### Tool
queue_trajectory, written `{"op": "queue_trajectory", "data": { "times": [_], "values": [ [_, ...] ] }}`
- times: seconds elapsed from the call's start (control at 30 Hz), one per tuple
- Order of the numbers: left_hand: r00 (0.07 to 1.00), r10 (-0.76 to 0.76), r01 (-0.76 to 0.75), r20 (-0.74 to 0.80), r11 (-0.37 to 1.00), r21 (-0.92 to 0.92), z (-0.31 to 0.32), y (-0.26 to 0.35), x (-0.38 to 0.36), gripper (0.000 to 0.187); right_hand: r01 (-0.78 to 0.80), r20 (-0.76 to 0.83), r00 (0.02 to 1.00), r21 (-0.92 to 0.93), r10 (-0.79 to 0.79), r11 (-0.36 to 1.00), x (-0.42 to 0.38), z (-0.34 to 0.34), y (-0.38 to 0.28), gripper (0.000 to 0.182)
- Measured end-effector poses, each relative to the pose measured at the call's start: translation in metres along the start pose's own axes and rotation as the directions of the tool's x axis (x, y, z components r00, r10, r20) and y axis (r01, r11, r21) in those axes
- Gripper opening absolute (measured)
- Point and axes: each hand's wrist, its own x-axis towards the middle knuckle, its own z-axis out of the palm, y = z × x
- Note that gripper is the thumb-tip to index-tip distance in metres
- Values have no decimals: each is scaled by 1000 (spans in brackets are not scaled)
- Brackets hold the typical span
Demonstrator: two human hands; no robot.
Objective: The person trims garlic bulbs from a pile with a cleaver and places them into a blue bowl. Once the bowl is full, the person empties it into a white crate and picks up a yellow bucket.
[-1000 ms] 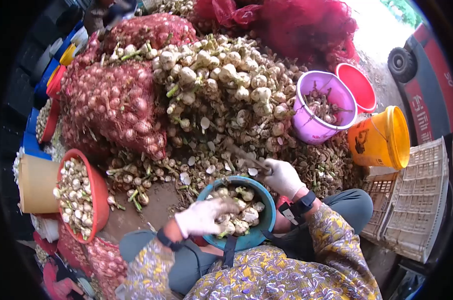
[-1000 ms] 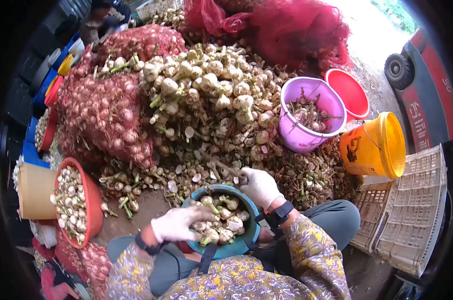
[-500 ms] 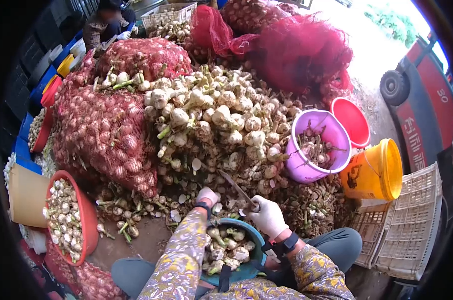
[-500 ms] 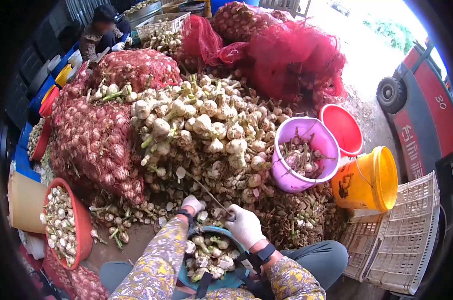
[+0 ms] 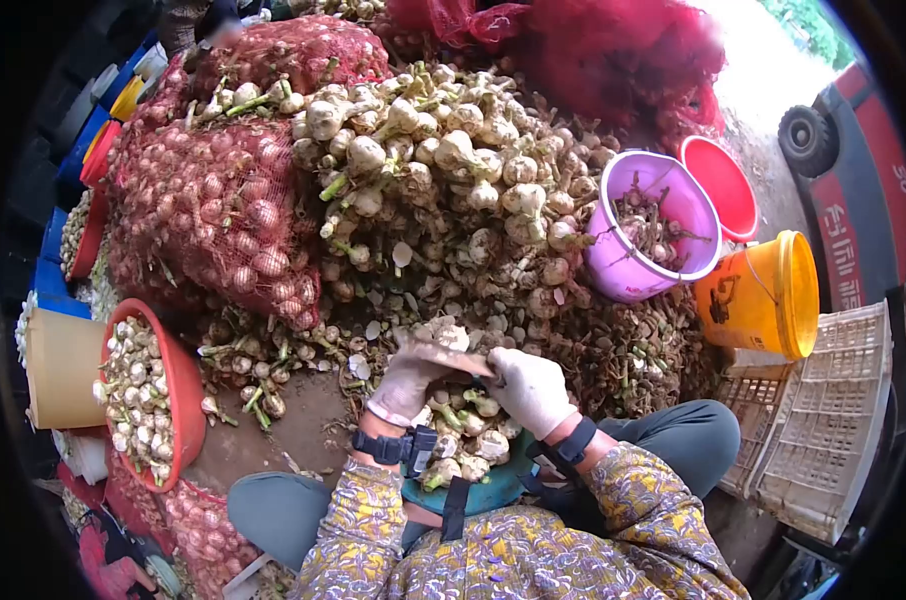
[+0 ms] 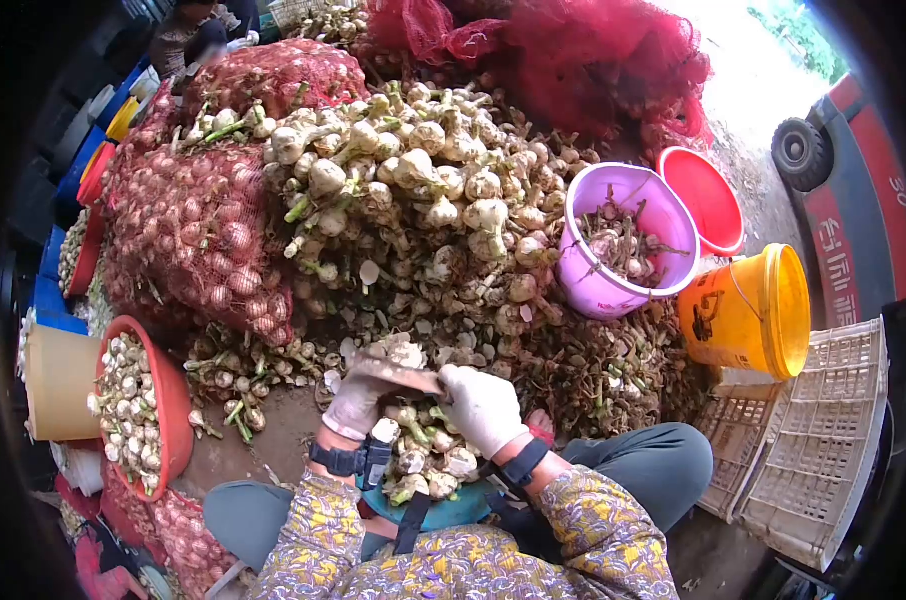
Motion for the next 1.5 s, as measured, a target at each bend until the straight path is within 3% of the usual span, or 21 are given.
{"op": "queue_trajectory", "data": {
  "times": [0.03, 0.1, 0.17, 0.2, 0.23, 0.33, 0.43, 0.47, 0.53, 0.57, 0.6, 0.63, 0.73, 0.77, 0.83, 0.9, 1.0, 1.13, 1.43, 1.47, 1.5],
  "values": [
    [998, 50, -50, -41, 999, -9, -1, -11, -5, 43, 42, 19, 999, -46, -42, 998, -4, 0, -3, 19],
    [998, 53, -32, -26, 855, 518, -26, -34, -3, 44, 93, 51, 995, -85, -89, 992, -9, -2, -9, 18],
    [944, 246, -270, 220, 191, 944, -41, -45, -3, 40, 155, -1, 988, -106, -155, 982, -8, -8, -17, 11],
    [844, 372, -384, 387, -85, 919, -39, -42, -4, 40, 171, 0, 985, -119, -172, 978, -7, -9, -22, 9],
    [843, 374, -381, 386, -91, 920, -37, -38, -7, 40, 176, -3, 984, -116, -178, 977, -6, -9, -24, 9],
    [974, 228, -164, 13, 658, 735, -20, -20, -21, 43, 205, 7, 979, -154, -206, 967, -6, -7, -28, 7],
    [965, 257, -190, 45, 573, 798, -23, -22, -24, 39, 237, 7, 971, -182, -240, 954, -5, -4, -25, 6],
    [887, 415, -368, 202, 371, 853, -33, -26, -26, 36, 232, -22, 970, -187, -240, 955, -4, 2, -16, 6],
    [949, 316, -231, 12, 666, 709, -9, 8, -46, 38, 64, -80, 994, -124, -75, 990, 0, 12, 7, 5],
    [975, -76, 140, -211, 941, 307, 25, 45, -62, 42, -73, -56, 996, -130, 66, 989, 3, 18, 32, 19],
    [977, 132, -42, -167, 889, 456, 23, 46, -67, 47, -94, -54, 994, -75, 90, 993, 4, 14, 27, 21],
    [987, 84, -30, -136, 934, 357, 20, 49, -68, 49, -105, -36, 994, -35, 104, 994, 6, 4, 21, 23],
    [985, 172, -100, -27, 683, 724, 17, 37, -62, 32, 93, -65, 994, 99, -87, 991, 4, -13, -15, 24],
    [889, 357, -423, 287, 396, 815, 13, 27, -59, 25, 163, -35, 987, 148, -160, 975, 2, -14, -19, 25],
    [886, 237, -455, 399, 276, 846, 25, 43, -79, 23, 5, 400, 917, 12, -9, 1000, 5, -14, 13, 27],
    [791, 171, -610, 588, 155, 777, 17, 37, -92, 33, 38, 291, 956, -50, -21, 998, -6, -14, 29, 30],
    [853, -420, -176, 311, 328, 928, 4, 32, -72, 67, -87, 256, 963, 11, 81, 996, -1, -20, 20, 31],
    [990, -102, 135, -97, 477, 868, -72, -28, 55, 64, -116, 99, 989, 104, 106, 988, 7, -23, 10, 27],
    [824, 63, 471, -563, 475, 743, -83, -161, 210, 37, -314, 165, 944, 174, 287, 933, 19, -14, 19, 28],
    [843, 71, 433, -533, 497, 752, -91, -170, 211, 31, -318, 169, 942, 171, 291, 932, 20, -14, 21, 28],
    [829, -183, 514, -528, 621, 592, -82, -138, 197, 28, -300, 144, 949, 125, 281, 946, 22, -15, 22, 26]
  ]
}}
